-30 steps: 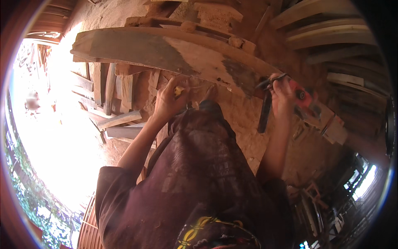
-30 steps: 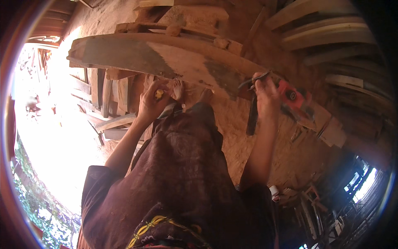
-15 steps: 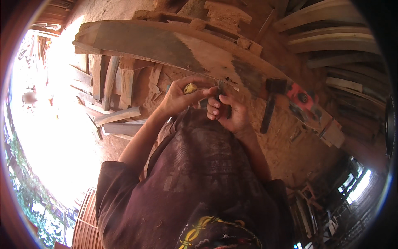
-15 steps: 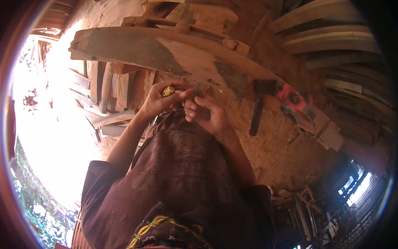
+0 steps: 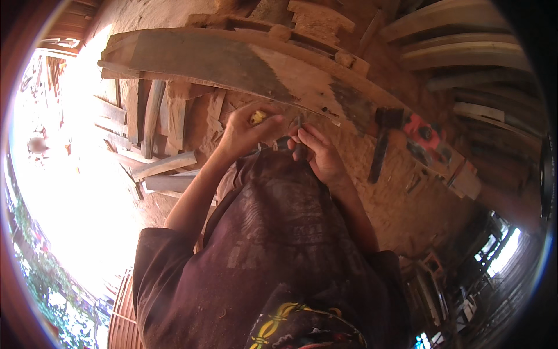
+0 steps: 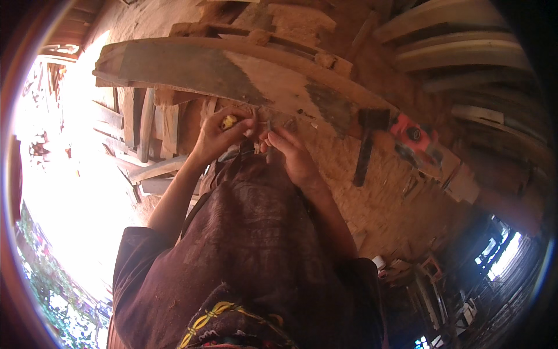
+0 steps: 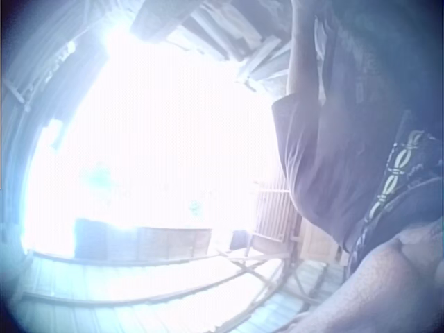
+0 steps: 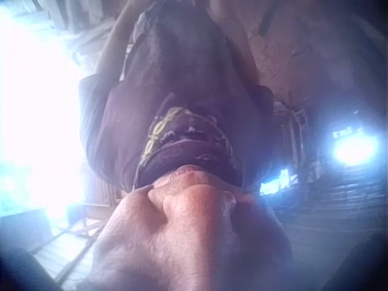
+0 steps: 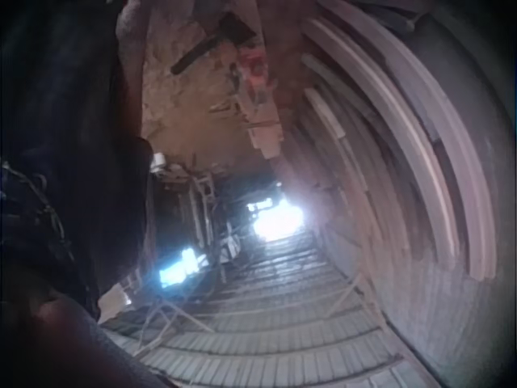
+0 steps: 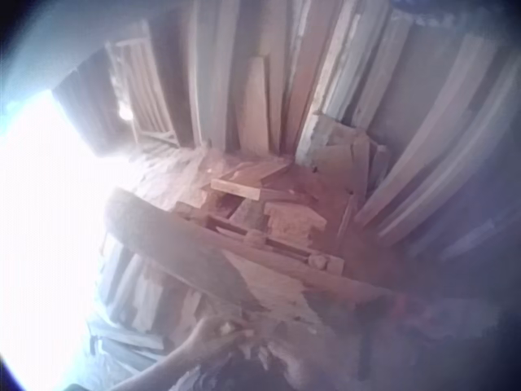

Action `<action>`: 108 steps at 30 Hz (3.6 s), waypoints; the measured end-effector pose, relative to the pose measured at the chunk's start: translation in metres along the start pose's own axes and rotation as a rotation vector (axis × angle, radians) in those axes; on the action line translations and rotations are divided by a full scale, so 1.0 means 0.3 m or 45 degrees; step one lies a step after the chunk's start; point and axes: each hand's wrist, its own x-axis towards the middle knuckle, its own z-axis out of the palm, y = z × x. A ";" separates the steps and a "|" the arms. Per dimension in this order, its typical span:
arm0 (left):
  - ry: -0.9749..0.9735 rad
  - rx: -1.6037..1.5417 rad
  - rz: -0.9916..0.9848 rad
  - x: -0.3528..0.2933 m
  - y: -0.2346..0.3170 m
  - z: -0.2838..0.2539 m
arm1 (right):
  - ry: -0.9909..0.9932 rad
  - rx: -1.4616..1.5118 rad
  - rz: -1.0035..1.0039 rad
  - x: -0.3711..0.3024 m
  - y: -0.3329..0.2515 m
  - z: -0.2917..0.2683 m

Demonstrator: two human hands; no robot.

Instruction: The person uses a chisel and mallet to carve a long wooden plank, repeatedly striking the chisel to remove material and shape the wood. The person occasionally repositions the plank and continues carving along its length.

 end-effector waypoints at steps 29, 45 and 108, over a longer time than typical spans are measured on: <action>0.519 0.823 0.143 0.229 0.052 -0.234 | 0.372 0.065 0.238 0.123 -0.072 0.099; 0.511 0.924 0.139 0.237 0.077 -0.228 | 0.568 0.119 -0.011 0.178 0.044 0.121; 0.495 1.087 0.251 0.278 0.027 -0.288 | -0.021 0.581 -0.068 0.202 0.129 0.030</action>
